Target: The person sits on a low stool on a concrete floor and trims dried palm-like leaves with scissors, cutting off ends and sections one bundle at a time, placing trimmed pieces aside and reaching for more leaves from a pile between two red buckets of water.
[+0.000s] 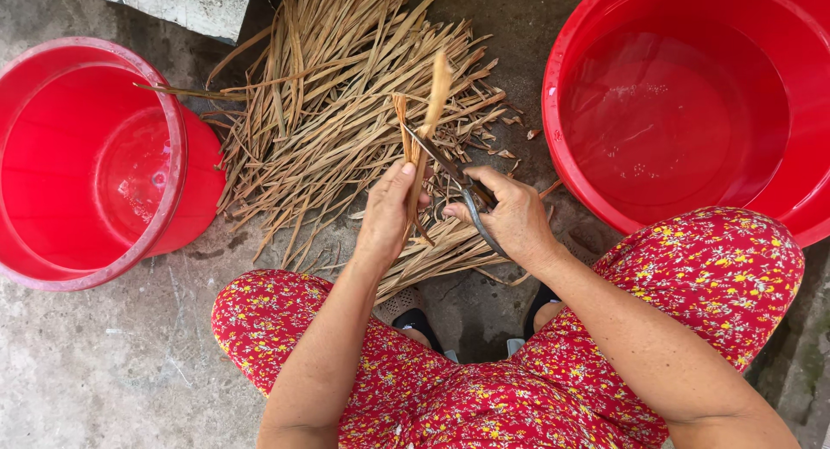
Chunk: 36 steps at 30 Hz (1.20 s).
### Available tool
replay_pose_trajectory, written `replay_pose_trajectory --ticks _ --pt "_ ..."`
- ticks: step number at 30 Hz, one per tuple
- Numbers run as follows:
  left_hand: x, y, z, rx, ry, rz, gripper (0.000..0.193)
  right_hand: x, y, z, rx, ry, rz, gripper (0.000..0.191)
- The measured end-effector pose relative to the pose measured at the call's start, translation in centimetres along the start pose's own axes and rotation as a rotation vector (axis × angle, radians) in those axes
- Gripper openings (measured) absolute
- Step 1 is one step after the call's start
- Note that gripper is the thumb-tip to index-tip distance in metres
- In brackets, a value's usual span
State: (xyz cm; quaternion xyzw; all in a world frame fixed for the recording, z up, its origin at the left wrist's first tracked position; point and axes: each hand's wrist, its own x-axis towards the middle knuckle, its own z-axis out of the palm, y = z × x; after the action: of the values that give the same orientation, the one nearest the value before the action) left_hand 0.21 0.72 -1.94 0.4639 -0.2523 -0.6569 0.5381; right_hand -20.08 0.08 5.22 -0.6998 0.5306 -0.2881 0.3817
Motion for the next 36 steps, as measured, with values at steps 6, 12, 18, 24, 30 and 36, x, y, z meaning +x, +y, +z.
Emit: replay_pose_trajectory --ticks 6,12,18,24,30,36 --pt "-0.7 -1.8 1.6 0.051 -0.093 0.075 0.038 0.1 -0.3 0.1 -0.076 0.044 -0.034 0.06" --pt "-1.2 -3.0 2.6 -0.168 -0.067 0.088 0.031 0.0 -0.1 0.2 -0.093 0.065 -0.132 0.064" --pt "-1.9 -2.4 3.3 -0.306 -0.032 0.058 0.034 -0.1 -0.1 0.7 -0.015 0.036 -0.06 0.061" --pt "-2.1 -2.2 3.6 -0.317 -0.03 0.07 0.032 0.0 0.1 1.1 0.119 0.052 -0.059 0.051" --pt "-1.6 -3.0 3.1 -0.247 -0.018 0.096 0.025 0.0 0.8 0.9 0.203 0.105 -0.025 0.054" --pt "-1.1 -3.1 1.8 -0.179 0.064 0.076 0.024 0.2 2.4 0.1 0.332 0.193 -0.045 0.054"
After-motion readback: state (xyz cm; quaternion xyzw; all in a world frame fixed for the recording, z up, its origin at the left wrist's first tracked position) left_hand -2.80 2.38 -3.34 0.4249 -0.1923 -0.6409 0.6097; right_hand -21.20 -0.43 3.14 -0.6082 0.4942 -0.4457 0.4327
